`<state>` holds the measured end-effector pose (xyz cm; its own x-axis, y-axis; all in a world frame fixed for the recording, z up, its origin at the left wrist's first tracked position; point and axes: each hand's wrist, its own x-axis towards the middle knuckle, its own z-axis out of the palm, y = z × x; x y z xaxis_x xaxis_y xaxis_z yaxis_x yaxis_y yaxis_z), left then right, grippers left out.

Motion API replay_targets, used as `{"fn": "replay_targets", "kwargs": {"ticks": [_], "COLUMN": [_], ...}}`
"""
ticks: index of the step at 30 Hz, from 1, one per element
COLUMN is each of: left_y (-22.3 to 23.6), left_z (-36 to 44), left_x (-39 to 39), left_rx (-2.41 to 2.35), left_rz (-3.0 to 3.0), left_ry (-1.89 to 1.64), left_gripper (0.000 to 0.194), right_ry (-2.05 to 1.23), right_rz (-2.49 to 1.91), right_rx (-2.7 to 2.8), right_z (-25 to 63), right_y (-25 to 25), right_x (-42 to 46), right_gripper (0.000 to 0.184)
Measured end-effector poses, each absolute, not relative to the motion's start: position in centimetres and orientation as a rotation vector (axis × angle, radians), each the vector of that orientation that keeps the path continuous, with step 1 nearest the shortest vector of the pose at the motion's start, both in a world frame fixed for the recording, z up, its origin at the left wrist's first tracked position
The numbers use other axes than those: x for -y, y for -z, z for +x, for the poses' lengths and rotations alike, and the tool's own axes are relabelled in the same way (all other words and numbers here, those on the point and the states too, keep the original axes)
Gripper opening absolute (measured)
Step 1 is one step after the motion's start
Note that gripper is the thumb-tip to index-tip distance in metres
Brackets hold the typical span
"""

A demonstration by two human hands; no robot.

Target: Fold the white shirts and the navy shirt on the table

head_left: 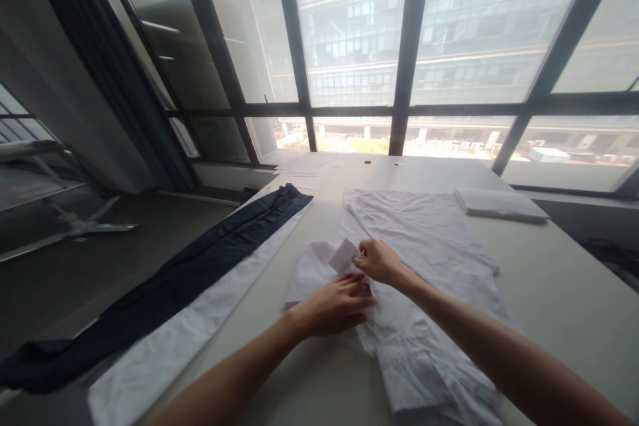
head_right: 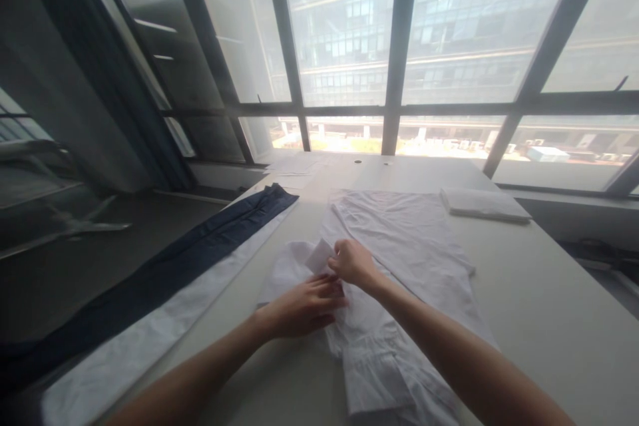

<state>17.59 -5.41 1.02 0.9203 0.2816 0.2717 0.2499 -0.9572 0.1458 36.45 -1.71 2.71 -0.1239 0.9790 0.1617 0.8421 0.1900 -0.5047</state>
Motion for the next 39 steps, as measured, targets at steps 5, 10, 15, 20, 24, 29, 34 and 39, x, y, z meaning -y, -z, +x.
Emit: {"fn": "replay_targets", "kwargs": {"ticks": [5, 10, 15, 20, 24, 29, 34, 39], "left_y": [-2.1, -2.5, -1.1, 0.3, 1.3, 2.2, 2.3, 2.3], "left_z": [16.1, 14.2, 13.5, 14.6, 15.6, 15.7, 15.3, 15.6], "left_x": [4.6, 2.6, 0.9, 0.8, 1.0, 0.8, 0.6, -0.6], "left_rx": [-0.444, -0.817, -1.017, -0.906, -0.764, -0.694, -0.691, -0.976], "left_rz": [2.916, 2.727, 2.536, 2.56, 2.649, 2.674, 2.68, 2.715], "left_ry": [-0.646, -1.134, -1.256, -1.082, -0.874, -0.675, -0.616, -0.758], "left_gripper": [0.037, 0.033, 0.025, 0.025, 0.029, 0.035, 0.034, 0.043], "right_ry": [-0.339, -0.447, -0.511, -0.594, -0.61, -0.572, -0.535, -0.565], "right_rz": [-1.542, -1.252, -1.191, -1.173, -1.209, -1.254, -1.234, -1.154], "right_rx": [1.7, 1.267, 0.942, 0.669, 0.503, 0.358, 0.378, 0.587], "right_z": [39.9, 46.0, 52.3, 57.9, 60.5, 61.9, 62.2, 61.1], "right_y": [-4.4, -8.0, -8.5, -6.7, -5.3, -3.9, -3.6, -5.1], "right_x": [1.0, 0.8, 0.5, -0.7, -1.5, -2.5, -3.0, -3.6], "right_gripper": [0.012, 0.027, 0.029, 0.022, 0.015, 0.011, 0.01, 0.014]}}
